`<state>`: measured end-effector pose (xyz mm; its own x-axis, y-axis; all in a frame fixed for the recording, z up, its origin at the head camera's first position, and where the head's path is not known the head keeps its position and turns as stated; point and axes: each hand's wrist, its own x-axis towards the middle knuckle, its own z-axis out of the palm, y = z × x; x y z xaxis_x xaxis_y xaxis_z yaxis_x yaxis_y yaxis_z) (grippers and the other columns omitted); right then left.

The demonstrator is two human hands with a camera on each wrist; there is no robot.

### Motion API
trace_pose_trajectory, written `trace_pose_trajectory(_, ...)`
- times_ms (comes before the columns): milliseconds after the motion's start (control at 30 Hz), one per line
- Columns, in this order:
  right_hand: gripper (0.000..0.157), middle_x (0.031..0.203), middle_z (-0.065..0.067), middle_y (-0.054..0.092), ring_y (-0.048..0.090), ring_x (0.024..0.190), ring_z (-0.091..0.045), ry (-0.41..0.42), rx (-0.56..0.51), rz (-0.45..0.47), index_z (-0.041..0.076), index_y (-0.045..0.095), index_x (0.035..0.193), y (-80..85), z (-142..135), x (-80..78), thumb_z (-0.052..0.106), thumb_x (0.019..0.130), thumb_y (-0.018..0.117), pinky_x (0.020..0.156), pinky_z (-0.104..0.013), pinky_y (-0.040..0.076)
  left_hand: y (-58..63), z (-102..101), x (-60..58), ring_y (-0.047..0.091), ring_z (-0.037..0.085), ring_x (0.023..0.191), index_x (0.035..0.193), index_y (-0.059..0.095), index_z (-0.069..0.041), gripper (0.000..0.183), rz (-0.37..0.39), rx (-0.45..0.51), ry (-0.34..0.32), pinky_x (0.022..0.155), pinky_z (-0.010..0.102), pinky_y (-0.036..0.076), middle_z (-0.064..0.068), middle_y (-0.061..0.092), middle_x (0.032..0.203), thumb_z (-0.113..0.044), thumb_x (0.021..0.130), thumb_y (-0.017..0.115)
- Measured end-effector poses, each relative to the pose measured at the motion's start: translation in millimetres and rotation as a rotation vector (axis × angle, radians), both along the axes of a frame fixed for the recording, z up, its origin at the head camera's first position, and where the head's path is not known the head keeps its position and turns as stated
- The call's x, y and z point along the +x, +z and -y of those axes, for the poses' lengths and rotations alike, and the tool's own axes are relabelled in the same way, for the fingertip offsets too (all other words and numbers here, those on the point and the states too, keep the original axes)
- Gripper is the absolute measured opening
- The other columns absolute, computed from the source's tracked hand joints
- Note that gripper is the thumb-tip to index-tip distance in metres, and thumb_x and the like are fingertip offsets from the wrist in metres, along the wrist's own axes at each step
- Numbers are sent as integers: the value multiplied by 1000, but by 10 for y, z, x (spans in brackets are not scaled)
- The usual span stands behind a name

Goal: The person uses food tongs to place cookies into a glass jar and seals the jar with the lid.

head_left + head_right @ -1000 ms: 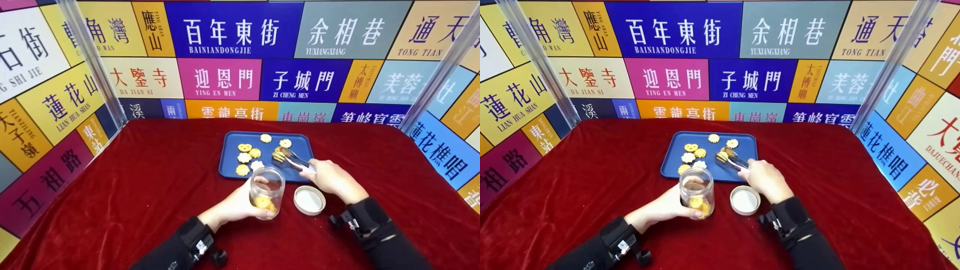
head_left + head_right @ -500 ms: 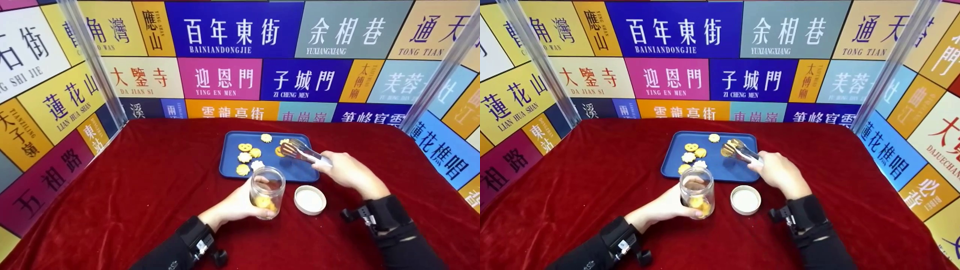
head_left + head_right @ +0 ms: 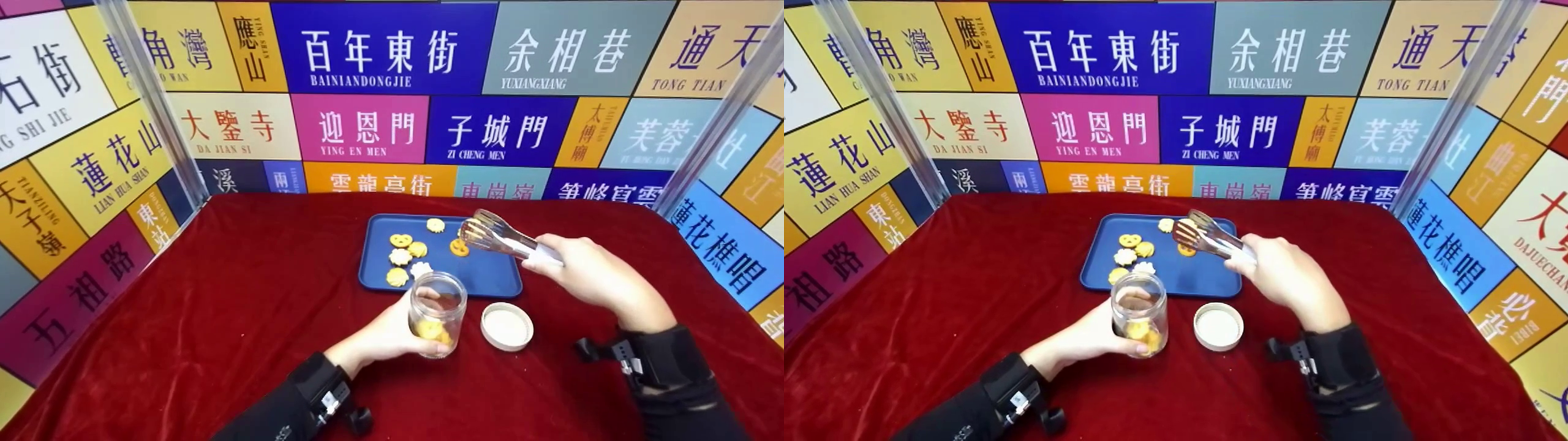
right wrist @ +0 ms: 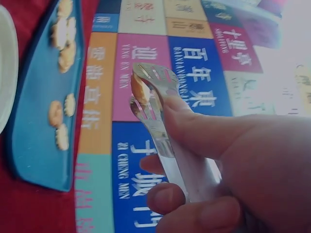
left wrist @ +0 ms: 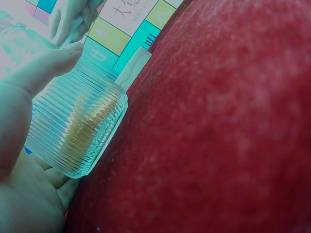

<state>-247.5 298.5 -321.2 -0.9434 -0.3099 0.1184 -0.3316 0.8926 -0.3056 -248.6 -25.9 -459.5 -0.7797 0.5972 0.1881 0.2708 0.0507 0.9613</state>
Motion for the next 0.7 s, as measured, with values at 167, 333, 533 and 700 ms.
trace_pose_trajectory(167,36,88,-2,65,58,75,-20,27,21,-9,12,66,120,117,68,130,44,104,70,65,-38,44,-3,2,-1,65,13,118,144,46,-8,83,-5,3,-4,107,29,49,2,68,129,-9,76,95)
trace_pose_trajectory(333,39,98,-1,71,61,81,-19,68,7,-7,14,67,127,205,119,244,45,104,69,69,-38,47,-6,1,-4,65,14,117,142,48,-12,80,6,11,-10,106,29,50,-2,70,127,-9,77,94)
trace_pose_trajectory(533,43,105,4,73,62,88,-16,123,-5,6,17,68,133,277,152,344,47,103,69,77,-40,51,-1,10,-3,65,15,118,142,47,-11,81,15,0,-9,106,30,50,0,68,127,-13,77,94)
trace_pose_trajectory(700,42,105,7,73,63,88,-13,168,-13,23,19,67,135,322,166,409,47,103,68,78,-38,53,10,18,6,65,14,118,143,46,-9,82,19,-18,-1,105,30,51,1,68,127,-15,77,94)
